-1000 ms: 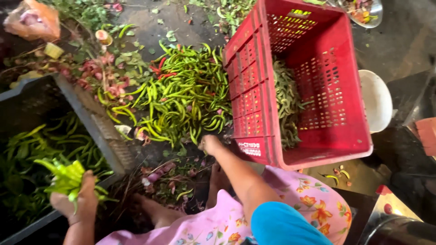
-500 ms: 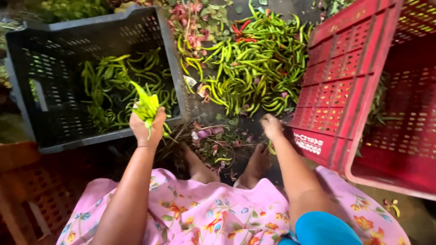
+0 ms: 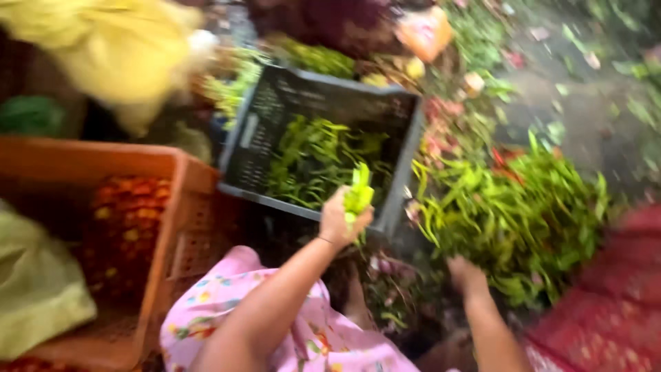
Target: The person sits on the floor and sorts green chilies by hand, picking them from a pile and placing them into a black crate. Other vegetables like tomatoes and onions are visible in nearby crates, and other workers are present in the background.
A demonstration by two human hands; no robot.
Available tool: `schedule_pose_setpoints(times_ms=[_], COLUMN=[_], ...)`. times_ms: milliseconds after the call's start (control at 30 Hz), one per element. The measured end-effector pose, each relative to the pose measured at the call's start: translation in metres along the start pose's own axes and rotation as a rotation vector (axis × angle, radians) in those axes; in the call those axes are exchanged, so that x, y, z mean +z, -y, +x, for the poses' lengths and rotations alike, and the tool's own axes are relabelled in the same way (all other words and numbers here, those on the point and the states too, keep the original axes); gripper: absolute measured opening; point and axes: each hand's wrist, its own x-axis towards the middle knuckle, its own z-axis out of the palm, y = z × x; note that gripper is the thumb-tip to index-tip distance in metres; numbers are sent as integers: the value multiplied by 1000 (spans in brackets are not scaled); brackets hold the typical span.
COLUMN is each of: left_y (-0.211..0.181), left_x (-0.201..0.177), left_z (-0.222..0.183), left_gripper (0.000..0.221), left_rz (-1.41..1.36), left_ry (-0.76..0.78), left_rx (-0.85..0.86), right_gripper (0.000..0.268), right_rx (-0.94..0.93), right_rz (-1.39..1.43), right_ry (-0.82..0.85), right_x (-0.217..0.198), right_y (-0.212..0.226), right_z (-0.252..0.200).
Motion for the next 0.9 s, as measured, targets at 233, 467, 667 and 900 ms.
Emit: schedule_pose_setpoints(times_ms=[233, 467, 667, 900], left_y=[-10, -2, -13, -20], left_x=[-3, -6, -6, -5], left_z=[1, -4, -5, 0], left_gripper=[37, 36, 34, 33], left_rz=[95, 91, 60, 83], left_ry=[-7, 7, -4, -10], left_rx=[-45, 14, -25, -59], right_gripper=[60, 23, 15, 7], right_rx=[10, 155, 232, 251], right_rz=[3, 238, 1443, 1931], right_ry=[-50, -355, -447, -218], right_x=[-4, 60, 70, 50], right_y=[9, -12, -56, -92], right_z=[2, -10, -46, -43])
